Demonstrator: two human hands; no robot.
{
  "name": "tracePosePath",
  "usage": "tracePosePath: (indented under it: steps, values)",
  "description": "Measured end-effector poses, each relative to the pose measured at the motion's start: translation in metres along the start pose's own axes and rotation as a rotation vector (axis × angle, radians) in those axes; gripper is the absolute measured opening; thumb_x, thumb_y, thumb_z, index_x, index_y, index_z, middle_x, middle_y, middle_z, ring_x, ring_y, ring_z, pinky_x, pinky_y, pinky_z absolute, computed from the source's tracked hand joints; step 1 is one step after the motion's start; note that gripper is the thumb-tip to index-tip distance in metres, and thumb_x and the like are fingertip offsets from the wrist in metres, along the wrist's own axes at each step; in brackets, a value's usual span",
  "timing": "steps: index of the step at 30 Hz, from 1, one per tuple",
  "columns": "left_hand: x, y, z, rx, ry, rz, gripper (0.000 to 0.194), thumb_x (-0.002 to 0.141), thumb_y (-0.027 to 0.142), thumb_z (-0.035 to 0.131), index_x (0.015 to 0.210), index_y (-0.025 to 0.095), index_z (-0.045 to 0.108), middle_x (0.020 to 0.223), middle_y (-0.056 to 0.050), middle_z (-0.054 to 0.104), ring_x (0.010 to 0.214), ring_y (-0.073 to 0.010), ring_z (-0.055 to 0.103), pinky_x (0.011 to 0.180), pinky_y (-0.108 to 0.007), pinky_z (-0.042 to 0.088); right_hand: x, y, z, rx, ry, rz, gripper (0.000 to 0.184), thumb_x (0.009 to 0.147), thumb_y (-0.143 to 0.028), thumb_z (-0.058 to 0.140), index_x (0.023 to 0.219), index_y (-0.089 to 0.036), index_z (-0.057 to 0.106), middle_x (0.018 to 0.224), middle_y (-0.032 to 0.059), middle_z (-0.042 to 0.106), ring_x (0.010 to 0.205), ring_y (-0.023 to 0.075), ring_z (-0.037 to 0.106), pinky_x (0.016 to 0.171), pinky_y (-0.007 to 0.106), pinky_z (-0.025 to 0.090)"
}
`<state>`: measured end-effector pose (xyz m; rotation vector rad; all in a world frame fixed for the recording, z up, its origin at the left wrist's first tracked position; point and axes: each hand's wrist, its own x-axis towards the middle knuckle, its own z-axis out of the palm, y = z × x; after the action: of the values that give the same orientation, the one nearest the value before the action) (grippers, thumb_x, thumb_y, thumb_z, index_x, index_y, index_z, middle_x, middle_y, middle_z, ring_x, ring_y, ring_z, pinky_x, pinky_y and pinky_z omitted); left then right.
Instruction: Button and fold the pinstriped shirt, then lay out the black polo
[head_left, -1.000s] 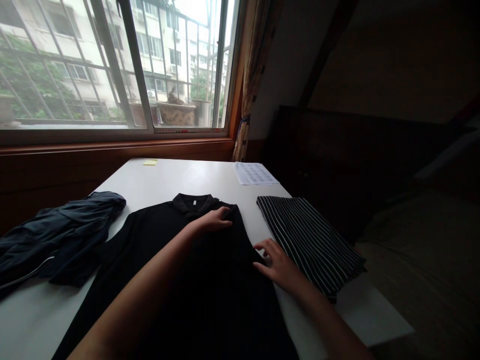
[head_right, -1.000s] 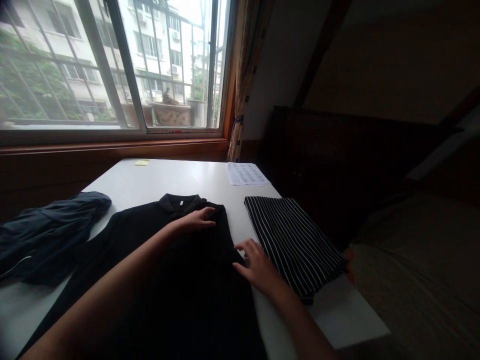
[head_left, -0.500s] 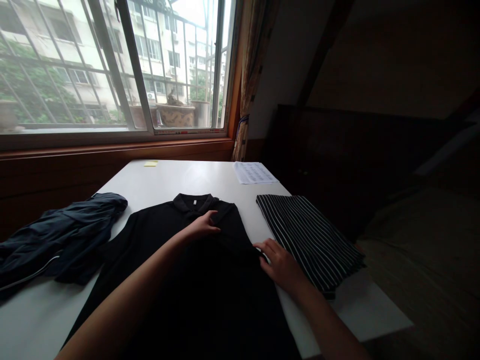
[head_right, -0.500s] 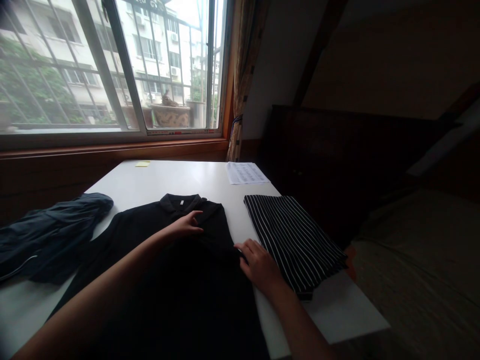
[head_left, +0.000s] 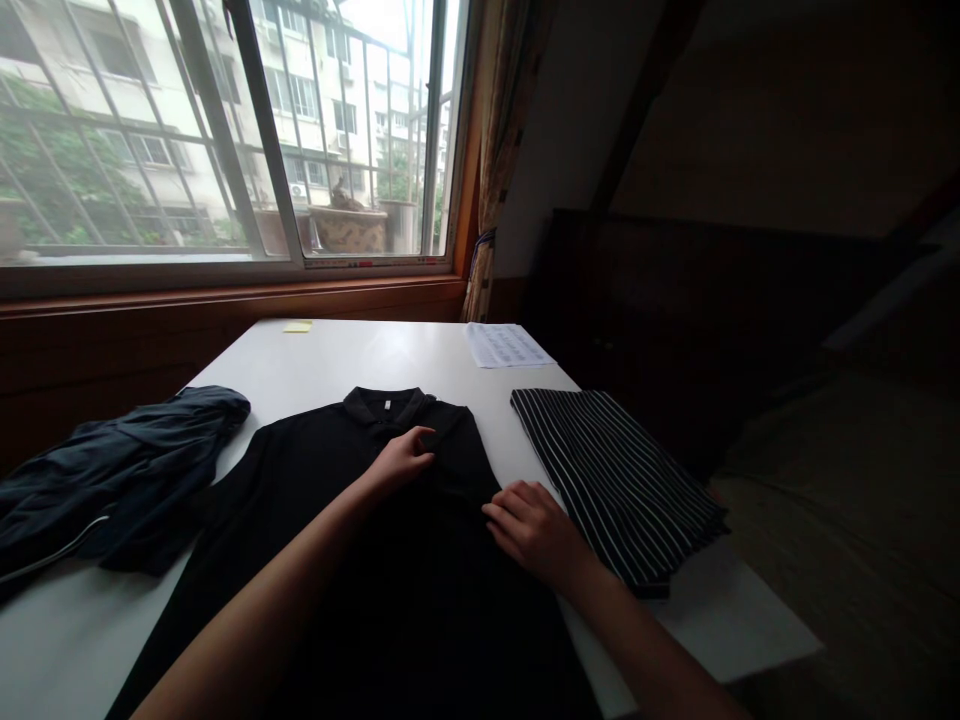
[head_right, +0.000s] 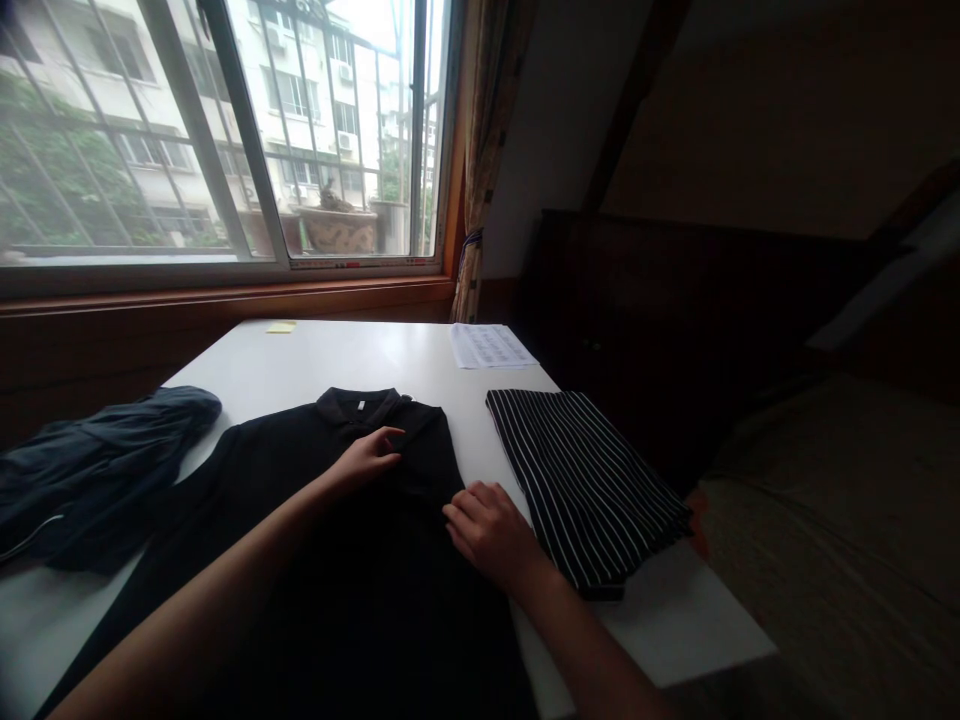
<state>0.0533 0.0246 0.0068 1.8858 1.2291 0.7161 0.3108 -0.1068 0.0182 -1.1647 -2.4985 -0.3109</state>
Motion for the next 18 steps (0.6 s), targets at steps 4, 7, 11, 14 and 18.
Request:
tracePosePath:
  steps: [4, 7, 11, 14, 18]
  values:
    - [-0.0001, -0.0008, 0.0002, 0.005, 0.020, 0.013, 0.046, 0.079, 0.027, 0.063, 0.125, 0.018, 0.062, 0.082, 0.000, 0.065, 0.069, -0.0154, 0.062, 0.064, -0.024, 0.047, 0.0021, -0.0008, 0.0007, -0.013, 0.000, 0.010, 0.010, 0.091, -0.020, 0.064, 0.099, -0.022, 0.070, 0.093, 0.0052, 0.069, 0.095, 0.0232, 0.058, 0.086, 0.040, 0.042]
    - [-0.0002, -0.0007, 0.0000, 0.007, 0.037, 0.012, 0.045, 0.079, 0.025, 0.063, 0.123, 0.018, 0.062, 0.083, -0.001, 0.066, 0.070, -0.0156, 0.063, 0.064, -0.024, 0.047, 0.0006, 0.0007, 0.0011, 0.006, -0.010, 0.013, 0.015, 0.090, -0.021, 0.066, 0.105, -0.023, 0.069, 0.099, 0.0055, 0.070, 0.098, 0.0238, 0.058, 0.089, 0.040, 0.042]
    - [-0.0005, -0.0004, 0.0012, 0.013, 0.075, 0.008, 0.042, 0.080, 0.023, 0.061, 0.122, 0.018, 0.062, 0.081, 0.000, 0.066, 0.070, -0.0153, 0.063, 0.064, -0.024, 0.048, -0.0012, 0.0033, 0.0014, 0.040, -0.035, 0.012, 0.026, 0.090, -0.019, 0.066, 0.116, -0.023, 0.066, 0.105, 0.0050, 0.069, 0.100, 0.0238, 0.057, 0.092, 0.041, 0.042]
    - [-0.0008, -0.0005, 0.0024, 0.020, 0.105, 0.007, 0.041, 0.081, 0.023, 0.060, 0.121, 0.017, 0.062, 0.081, 0.000, 0.066, 0.070, -0.0151, 0.063, 0.064, -0.024, 0.048, 0.0007, 0.0028, 0.0014, 0.025, -0.042, 0.037, 0.019, 0.090, -0.017, 0.065, 0.108, -0.022, 0.068, 0.098, 0.0053, 0.068, 0.096, 0.0238, 0.057, 0.089, 0.041, 0.042]
    - [-0.0018, 0.0005, 0.0036, 0.043, 0.119, 0.019, 0.040, 0.081, 0.020, 0.059, 0.120, 0.017, 0.062, 0.082, 0.000, 0.066, 0.071, -0.0147, 0.064, 0.065, -0.023, 0.048, 0.0020, 0.0012, 0.0023, 0.005, -0.021, 0.055, 0.012, 0.088, -0.015, 0.063, 0.098, -0.021, 0.068, 0.091, 0.0057, 0.067, 0.093, 0.0246, 0.057, 0.086, 0.041, 0.043]
